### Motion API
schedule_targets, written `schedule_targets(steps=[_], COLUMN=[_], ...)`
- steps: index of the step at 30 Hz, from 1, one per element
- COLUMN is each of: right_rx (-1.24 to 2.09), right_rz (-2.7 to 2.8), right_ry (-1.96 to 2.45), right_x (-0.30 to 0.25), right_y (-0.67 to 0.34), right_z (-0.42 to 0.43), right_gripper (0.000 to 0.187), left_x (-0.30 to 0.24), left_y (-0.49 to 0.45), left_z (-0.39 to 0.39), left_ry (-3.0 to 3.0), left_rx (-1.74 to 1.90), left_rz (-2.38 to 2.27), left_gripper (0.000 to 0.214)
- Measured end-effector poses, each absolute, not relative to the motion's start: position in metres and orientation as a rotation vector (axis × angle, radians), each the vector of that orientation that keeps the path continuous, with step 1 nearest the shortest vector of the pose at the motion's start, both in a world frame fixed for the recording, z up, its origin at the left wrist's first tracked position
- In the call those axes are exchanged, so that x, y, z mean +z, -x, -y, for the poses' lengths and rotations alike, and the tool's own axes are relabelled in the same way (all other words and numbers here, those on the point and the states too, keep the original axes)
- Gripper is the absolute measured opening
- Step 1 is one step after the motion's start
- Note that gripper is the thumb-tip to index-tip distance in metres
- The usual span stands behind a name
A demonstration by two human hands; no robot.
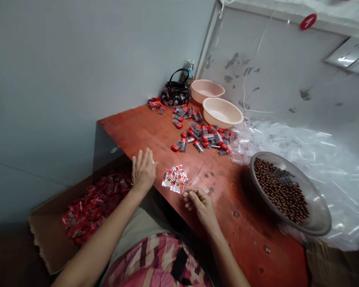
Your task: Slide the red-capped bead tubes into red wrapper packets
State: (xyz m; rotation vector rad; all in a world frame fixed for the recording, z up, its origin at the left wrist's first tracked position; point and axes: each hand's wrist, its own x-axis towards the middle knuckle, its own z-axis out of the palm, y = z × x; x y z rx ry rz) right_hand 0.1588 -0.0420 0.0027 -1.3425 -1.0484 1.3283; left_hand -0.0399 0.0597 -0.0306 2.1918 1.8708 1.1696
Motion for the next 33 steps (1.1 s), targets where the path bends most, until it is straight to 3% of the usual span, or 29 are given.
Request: schedule_targets(steps=[5,13,18,22,27,33], right_rx=[1.362,1.316,1.242,1.259,1.225,1.318], right_rz=[1.004,0.996,0.98,1.018,0.982,0.846], right_ry=[1.332,1.341,1.391,1.364,1.362,1.257], right_x=[0.001,0.001,0.004,0.005,-0.001,-0.005], right_y=[-0.149,-0.159,-0.172,-0.172,-0.162,-0.151], right_z=[0.04,0.035,0.029,0.027,0.021,-0.001], right_gripper=[0.021,0.021,0.021,0.021,0.021,0.032], left_x=[-0.051,-0.037,-0.022,-0.03,-0.039,-0.022], left_y=[0.076,0.064,0.017,-0.008,-0.01,-0.014], left_z=[-0.097,-0.082,-0.032,-0.014,-0.013,-0.008], left_ry=[-2.274,-2.326,-2.498,-2.513,-2.467,-2.176], left_rx=[1.03,1.302,1.042,0.859,0.97,1.166], left_rz=[-1.891,-1.77,-1.33,-1.325,-1.394,-1.249], left_gripper=[0.031,0.022,0.042,0.031,0.025,0.036])
